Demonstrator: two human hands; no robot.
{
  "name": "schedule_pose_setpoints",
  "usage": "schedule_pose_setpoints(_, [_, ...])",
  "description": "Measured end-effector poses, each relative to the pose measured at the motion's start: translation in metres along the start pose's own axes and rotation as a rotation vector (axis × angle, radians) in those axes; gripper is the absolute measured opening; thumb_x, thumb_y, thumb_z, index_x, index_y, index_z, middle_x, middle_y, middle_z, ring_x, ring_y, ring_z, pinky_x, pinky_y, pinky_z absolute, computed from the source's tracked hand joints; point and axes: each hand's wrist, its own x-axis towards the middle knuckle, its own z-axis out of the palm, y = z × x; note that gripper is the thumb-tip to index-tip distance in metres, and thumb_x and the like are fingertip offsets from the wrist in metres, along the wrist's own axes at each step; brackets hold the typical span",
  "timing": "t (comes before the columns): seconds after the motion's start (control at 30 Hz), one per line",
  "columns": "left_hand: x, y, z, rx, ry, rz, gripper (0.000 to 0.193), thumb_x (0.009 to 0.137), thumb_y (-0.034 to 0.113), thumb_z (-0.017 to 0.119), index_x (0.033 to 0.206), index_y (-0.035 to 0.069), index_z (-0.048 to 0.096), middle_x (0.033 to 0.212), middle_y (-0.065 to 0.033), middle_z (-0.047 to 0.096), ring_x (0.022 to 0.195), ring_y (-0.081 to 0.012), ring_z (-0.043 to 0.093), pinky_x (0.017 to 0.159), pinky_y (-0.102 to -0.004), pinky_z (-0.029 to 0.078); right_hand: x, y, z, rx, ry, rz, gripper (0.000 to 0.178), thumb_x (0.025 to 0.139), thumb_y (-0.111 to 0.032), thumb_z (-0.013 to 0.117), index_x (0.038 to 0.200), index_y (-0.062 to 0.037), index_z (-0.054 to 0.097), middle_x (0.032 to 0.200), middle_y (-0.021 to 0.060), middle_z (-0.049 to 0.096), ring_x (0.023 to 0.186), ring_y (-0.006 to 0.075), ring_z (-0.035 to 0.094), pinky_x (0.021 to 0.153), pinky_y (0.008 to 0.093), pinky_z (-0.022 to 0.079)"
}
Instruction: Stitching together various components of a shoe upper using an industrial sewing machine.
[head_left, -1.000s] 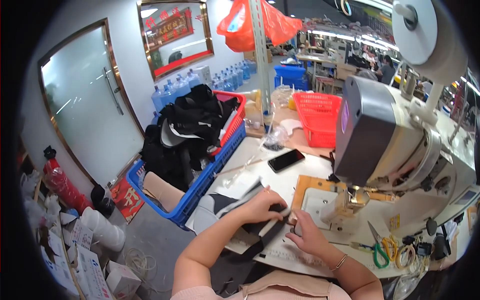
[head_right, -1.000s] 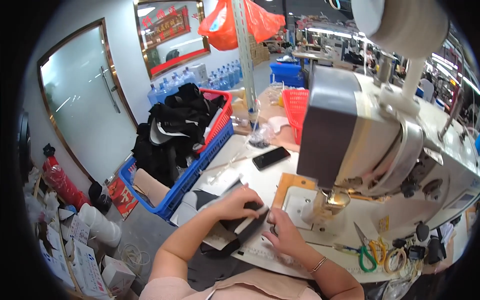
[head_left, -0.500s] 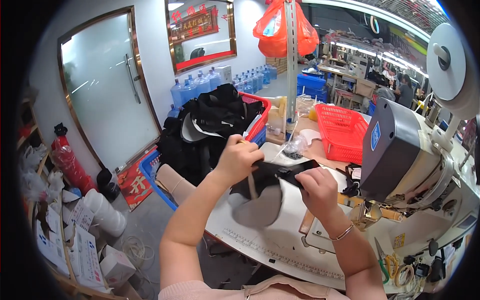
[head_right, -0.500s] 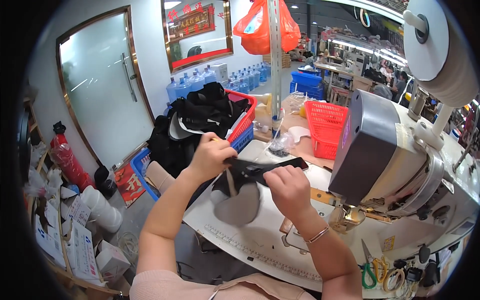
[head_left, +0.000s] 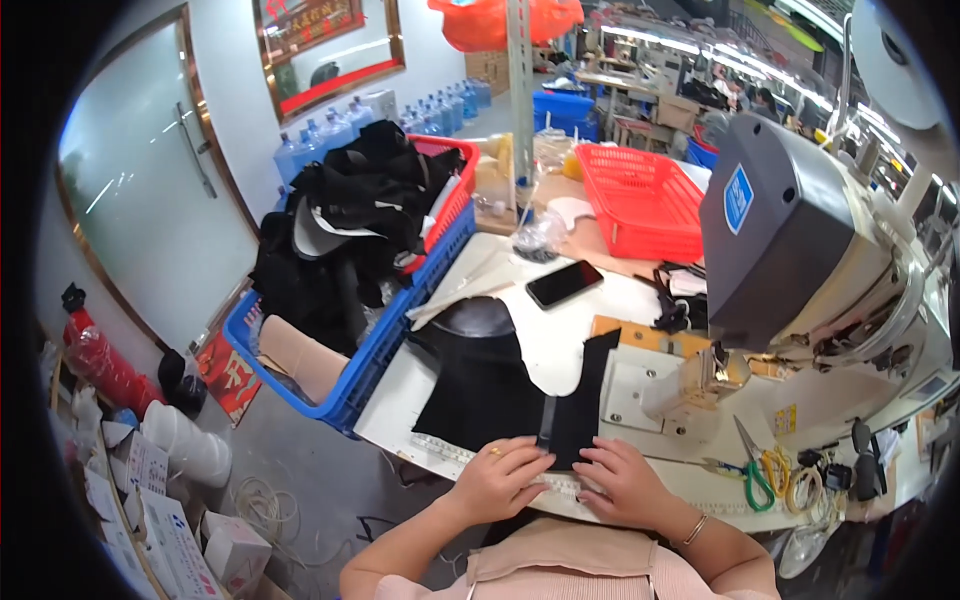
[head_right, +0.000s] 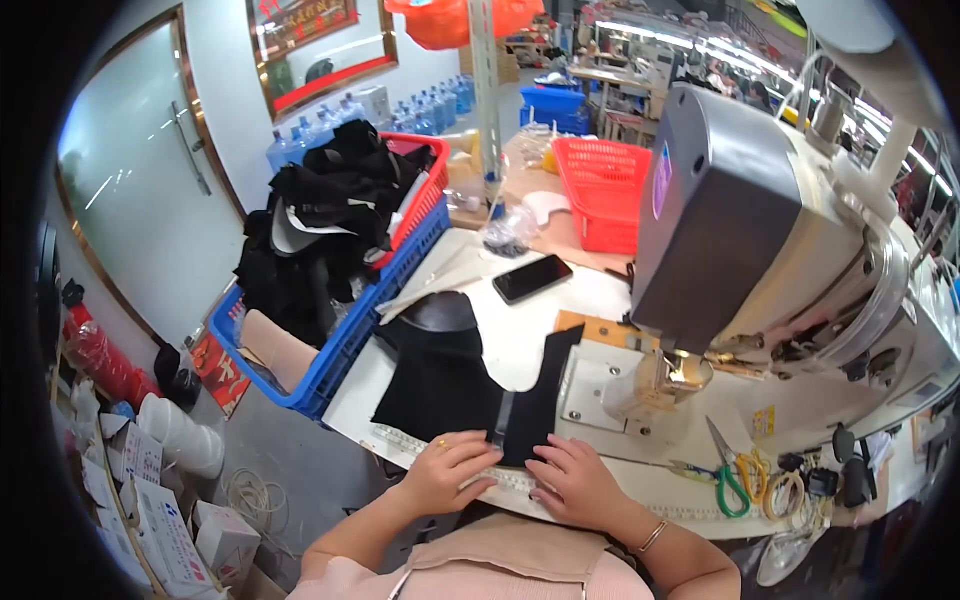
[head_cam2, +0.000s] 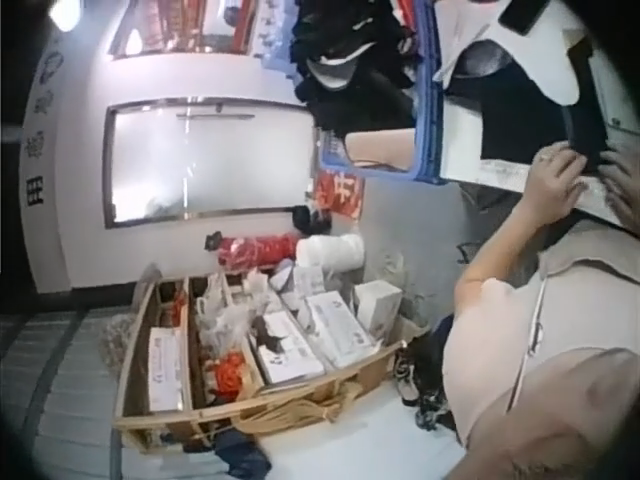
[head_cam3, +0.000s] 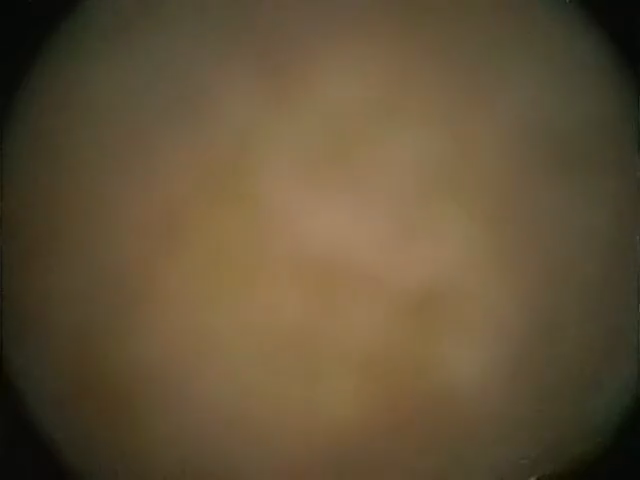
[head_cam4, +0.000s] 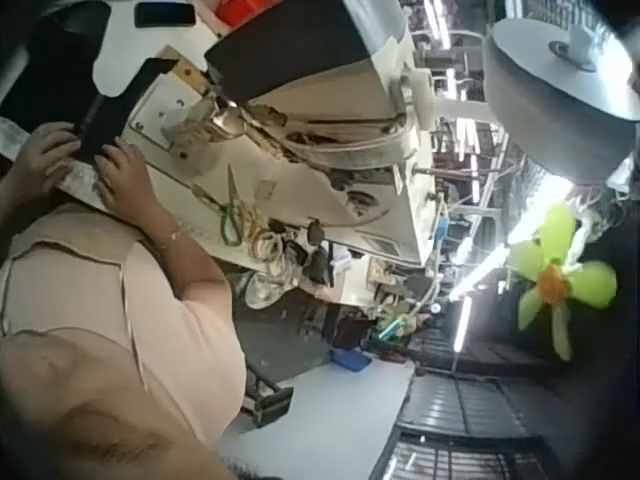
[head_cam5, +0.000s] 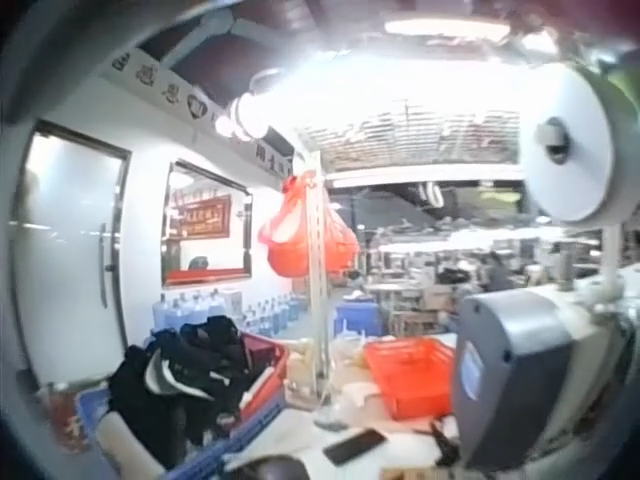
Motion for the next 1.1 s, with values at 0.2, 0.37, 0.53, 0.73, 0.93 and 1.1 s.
schedule_pose_setpoints(0.2, [0.023,0.005,0.053,0.182,-0.254,-0.169,0.059,0.079,0.04,0.062,0.123,0.002,0.049,0.13,-0.0147,0.045,0.124,-0.0305,0.04,0.103,-0.0466,0.028,-0.03,-0.002,0.002,0.006,0.095,0.116,0.031,0.072,-0.02,0.069,0.099,-0.0051,0.062,0.107,0.0125,0.058,0.105,0.0305,0.052,0.089,0.0393,0.042])
schedule_pose_setpoints(0.37, [0.011,0.007,0.06,0.052,-0.207,-0.108,0.054,0.079,0.042,0.063,0.116,0.004,0.055,0.128,-0.0118,0.049,0.124,-0.0302,0.04,0.104,-0.0473,0.026,-0.082,0.005,0.01,-0.043,0.22,0.346,0.031,0.067,-0.015,0.073,0.094,-0.0048,0.063,0.102,0.011,0.059,0.101,0.0311,0.055,0.085,0.0388,0.044])
schedule_pose_setpoints(0.53, [0.005,0.008,0.06,-0.009,-0.185,-0.117,0.044,0.081,0.037,0.062,0.113,0.006,0.058,0.124,-0.0094,0.053,0.121,-0.0283,0.044,0.104,-0.0457,0.028,-0.073,0.004,0.013,-0.027,0.226,0.365,0.026,0.066,-0.013,0.073,0.089,-0.0042,0.064,0.098,0.0104,0.059,0.095,0.0295,0.056,0.08,0.0371,0.046])
schedule_pose_setpoints(0.73, [0.005,-0.012,0.032,-0.024,0.347,-0.252,0.036,0.065,0.019,0.077,0.097,0.007,0.065,0.112,-0.0095,0.058,0.116,-0.0322,0.047,0.099,-0.0473,0.033,-0.025,0.017,0.011,0.103,0.192,0.448,0.042,0.069,-0.017,0.074,0.105,-0.0011,0.058,0.09,0.0126,0.06,0.083,0.0288,0.058,0.076,0.0366,0.047])
schedule_pose_setpoints(0.93, [-0.01,-0.057,-0.038,0.148,0.375,-0.814,0.058,0.072,0.013,0.071,0.124,0.006,0.046,0.11,-0.0197,0.056,0.103,-0.0361,0.054,0.086,-0.0416,0.044,0.043,0.031,0.024,0.519,0.156,0.596,0.067,0.075,-0.014,0.07,0.131,-0.0003,0.036,0.084,0.012,0.059,0.068,0.0188,0.057,0.063,0.03,0.048])
schedule_pose_setpoints(1.1, [-0.023,-0.045,-0.054,-0.354,0.086,-0.914,0.07,0.073,0.012,0.07,0.135,0.013,0.038,0.083,-0.0141,0.064,0.072,-0.0223,0.062,0.068,-0.0307,0.049,0.008,0.05,0.026,0.748,0.35,0.658,0.059,0.074,-0.007,0.068,0.127,-0.0026,0.042,0.082,0.0044,0.058,0.065,0.0084,0.054,0.058,0.0237,0.047])
